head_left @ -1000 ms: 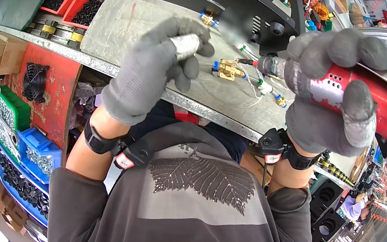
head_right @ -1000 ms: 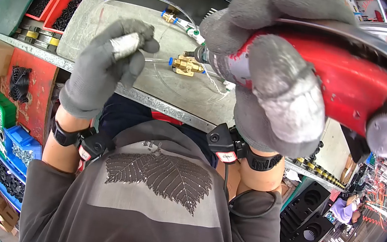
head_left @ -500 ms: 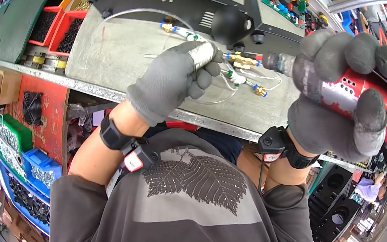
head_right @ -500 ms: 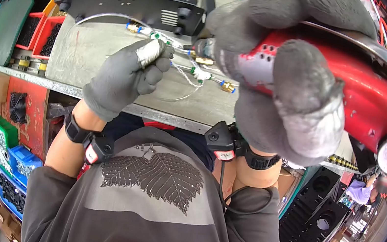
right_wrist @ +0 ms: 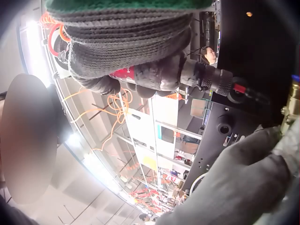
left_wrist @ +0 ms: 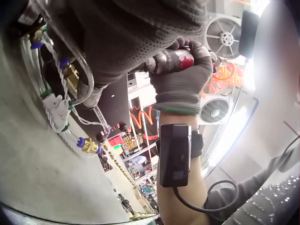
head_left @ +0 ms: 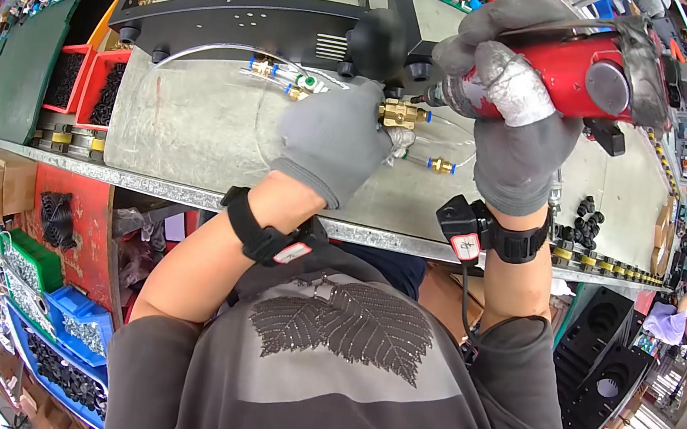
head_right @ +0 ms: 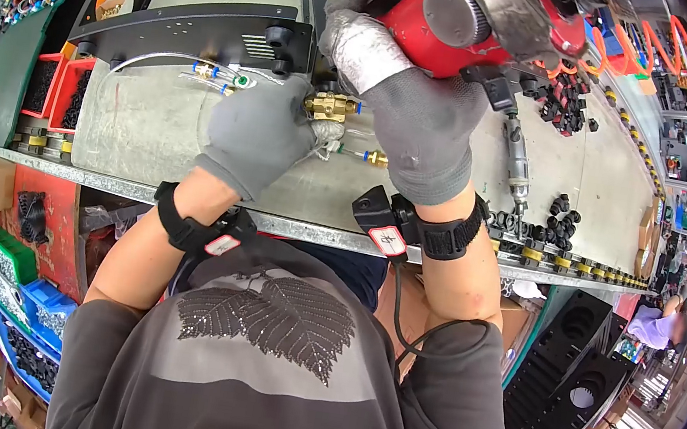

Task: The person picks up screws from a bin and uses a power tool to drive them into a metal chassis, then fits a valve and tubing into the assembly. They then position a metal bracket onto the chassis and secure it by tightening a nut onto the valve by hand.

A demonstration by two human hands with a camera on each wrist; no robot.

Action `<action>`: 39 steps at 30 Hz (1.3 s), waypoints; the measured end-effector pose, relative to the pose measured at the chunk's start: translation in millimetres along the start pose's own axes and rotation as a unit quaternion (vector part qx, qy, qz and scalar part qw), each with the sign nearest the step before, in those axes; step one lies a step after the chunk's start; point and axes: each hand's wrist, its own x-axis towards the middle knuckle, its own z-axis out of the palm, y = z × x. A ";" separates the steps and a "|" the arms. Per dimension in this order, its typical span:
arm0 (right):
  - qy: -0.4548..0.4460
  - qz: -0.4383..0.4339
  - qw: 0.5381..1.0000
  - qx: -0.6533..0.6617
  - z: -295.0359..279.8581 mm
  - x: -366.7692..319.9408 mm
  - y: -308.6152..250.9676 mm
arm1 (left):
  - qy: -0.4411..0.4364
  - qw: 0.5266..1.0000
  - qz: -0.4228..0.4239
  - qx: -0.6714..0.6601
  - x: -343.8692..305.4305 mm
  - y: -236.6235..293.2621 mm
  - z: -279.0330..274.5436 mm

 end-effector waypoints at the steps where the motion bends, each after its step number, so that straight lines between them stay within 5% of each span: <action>1: -0.008 0.010 1.000 0.011 -2.1 0.0 1.5 | 0.000 1.000 -0.001 0.000 0.5 -2.6 4.9; 13: 0.035 0.046 0.996 -0.062 0.4 -15.7 6.5 | 0.020 0.998 0.065 -0.004 12.9 -2.2 4.6; 21: 0.055 0.053 0.993 -0.091 -7.4 -21.9 13.6 | -0.090 0.990 0.050 0.094 19.3 7.4 -16.5; 24: 0.071 0.065 0.985 -0.143 -12.8 -20.6 14.2 | -0.052 0.993 0.072 0.082 22.6 1.8 -10.2; 26: -0.012 0.019 0.997 -0.079 -5.3 -11.1 7.0 | -0.073 0.991 0.059 0.095 24.3 4.6 -13.0; 30: 0.047 0.024 0.987 -0.152 -6.2 -16.3 16.6 | -0.104 0.987 0.038 0.113 28.1 7.5 -14.2; 33: -0.017 0.056 0.993 -0.100 4.0 -7.2 2.0 | -0.105 0.987 0.040 0.116 27.7 10.0 -17.9; 38: 0.009 0.095 0.974 -0.206 9.5 2.7 1.0 | -0.119 0.986 0.046 0.106 29.1 12.3 -15.5; 39: 0.079 0.165 0.964 -0.194 26.4 6.8 -15.4 | -0.115 0.987 0.049 0.097 28.6 12.4 -14.2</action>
